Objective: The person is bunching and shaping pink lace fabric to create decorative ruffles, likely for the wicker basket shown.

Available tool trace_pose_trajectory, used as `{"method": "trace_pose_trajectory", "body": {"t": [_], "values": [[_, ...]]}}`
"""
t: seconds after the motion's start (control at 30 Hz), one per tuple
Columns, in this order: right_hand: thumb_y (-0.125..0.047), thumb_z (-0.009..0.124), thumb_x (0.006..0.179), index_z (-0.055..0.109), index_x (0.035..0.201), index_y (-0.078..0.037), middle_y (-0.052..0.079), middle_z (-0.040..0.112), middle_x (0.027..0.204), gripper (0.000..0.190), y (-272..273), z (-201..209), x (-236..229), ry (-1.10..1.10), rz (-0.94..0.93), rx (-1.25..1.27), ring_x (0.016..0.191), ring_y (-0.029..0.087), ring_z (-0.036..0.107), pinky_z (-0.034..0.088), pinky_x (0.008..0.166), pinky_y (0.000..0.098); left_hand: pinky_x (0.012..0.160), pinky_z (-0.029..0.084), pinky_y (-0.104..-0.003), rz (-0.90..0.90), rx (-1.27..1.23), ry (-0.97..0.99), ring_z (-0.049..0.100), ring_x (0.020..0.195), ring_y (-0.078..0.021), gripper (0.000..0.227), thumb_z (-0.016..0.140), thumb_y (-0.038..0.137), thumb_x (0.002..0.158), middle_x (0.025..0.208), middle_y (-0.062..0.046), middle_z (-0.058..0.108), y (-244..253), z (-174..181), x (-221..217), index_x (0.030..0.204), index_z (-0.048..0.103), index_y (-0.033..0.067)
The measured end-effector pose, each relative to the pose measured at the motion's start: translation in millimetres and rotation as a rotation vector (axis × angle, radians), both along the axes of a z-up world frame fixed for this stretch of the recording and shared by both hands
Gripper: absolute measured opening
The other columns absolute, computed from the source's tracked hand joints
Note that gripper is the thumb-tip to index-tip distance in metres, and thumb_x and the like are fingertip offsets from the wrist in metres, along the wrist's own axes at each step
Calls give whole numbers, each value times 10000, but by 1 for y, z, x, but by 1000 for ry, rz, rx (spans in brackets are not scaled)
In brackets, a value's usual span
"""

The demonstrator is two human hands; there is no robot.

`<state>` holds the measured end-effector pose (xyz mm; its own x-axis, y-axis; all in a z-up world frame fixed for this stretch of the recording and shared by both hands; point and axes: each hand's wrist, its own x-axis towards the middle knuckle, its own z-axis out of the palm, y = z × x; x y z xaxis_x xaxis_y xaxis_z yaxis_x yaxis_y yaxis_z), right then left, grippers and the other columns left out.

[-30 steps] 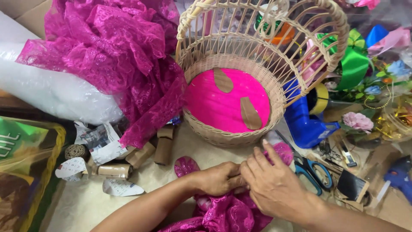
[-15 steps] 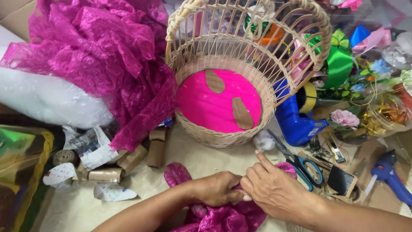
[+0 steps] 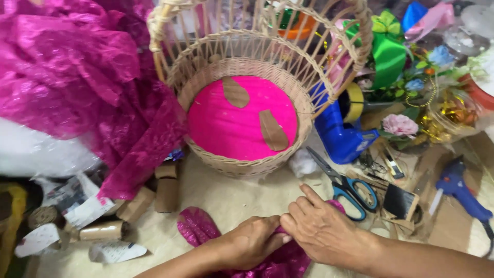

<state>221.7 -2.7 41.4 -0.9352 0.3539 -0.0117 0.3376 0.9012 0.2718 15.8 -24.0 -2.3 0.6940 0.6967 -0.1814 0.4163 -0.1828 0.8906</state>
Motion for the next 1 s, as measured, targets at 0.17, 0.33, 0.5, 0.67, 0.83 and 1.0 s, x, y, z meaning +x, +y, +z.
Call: {"method": "trace_pose_trajectory", "body": {"t": [0.17, 0.33, 0.5, 0.67, 0.83, 1.0], "values": [[-229, 522, 948, 562, 833, -148, 76, 549, 709, 146, 2, 9, 5, 58, -45, -24, 644, 291, 565, 432, 1026, 562, 581, 424, -512, -55, 164, -121, 574, 601, -424, 238, 484, 240, 1085, 751, -185, 600, 1, -7, 1, 961, 492, 37], [-230, 566, 916, 553, 824, -144, 69, 531, 731, 127, 10, 8, 6, 130, -92, -46, 672, 283, 542, 442, 993, 537, 557, 451, -505, -16, 112, -30, 634, 575, -421, 254, 475, 242, 1087, 702, -168, 645, 5, -15, 7, 923, 500, 50], [-512, 508, 1003, 585, 1279, -131, 153, 633, 1284, 477, 15, 3, 31, 239, -300, -84, 1224, 327, 592, 315, 1138, 619, 483, 435, -389, 150, -69, -105, 508, 505, -185, 258, 496, 195, 1095, 676, -33, 602, 14, -11, 1, 852, 481, 112], [-279, 546, 923, 574, 1336, -324, -35, 560, 1460, 416, 34, 42, 90, 33, -1099, -238, 1372, 241, 487, 367, 763, 425, 550, 487, -406, 260, -71, -71, 584, 570, -200, 206, 481, 241, 1066, 719, -34, 640, 27, -34, -2, 910, 536, 119], [-255, 478, 1037, 629, 1331, -141, 92, 647, 1413, 350, 43, -12, 228, -25, -1352, -16, 1348, 276, 591, 393, 1258, 548, 600, 470, -403, 289, -142, -9, 584, 609, -195, 227, 486, 294, 1060, 721, -34, 642, 33, -35, 0, 927, 549, 121], [-366, 487, 1025, 717, 1240, -208, 59, 715, 1256, 353, 62, -15, 213, -59, -1508, -208, 1199, 252, 628, 261, 1268, 557, 560, 420, -386, 283, -172, -5, 516, 572, -162, 255, 467, 302, 1074, 668, -8, 590, 37, -34, -1, 911, 552, 125]]}}
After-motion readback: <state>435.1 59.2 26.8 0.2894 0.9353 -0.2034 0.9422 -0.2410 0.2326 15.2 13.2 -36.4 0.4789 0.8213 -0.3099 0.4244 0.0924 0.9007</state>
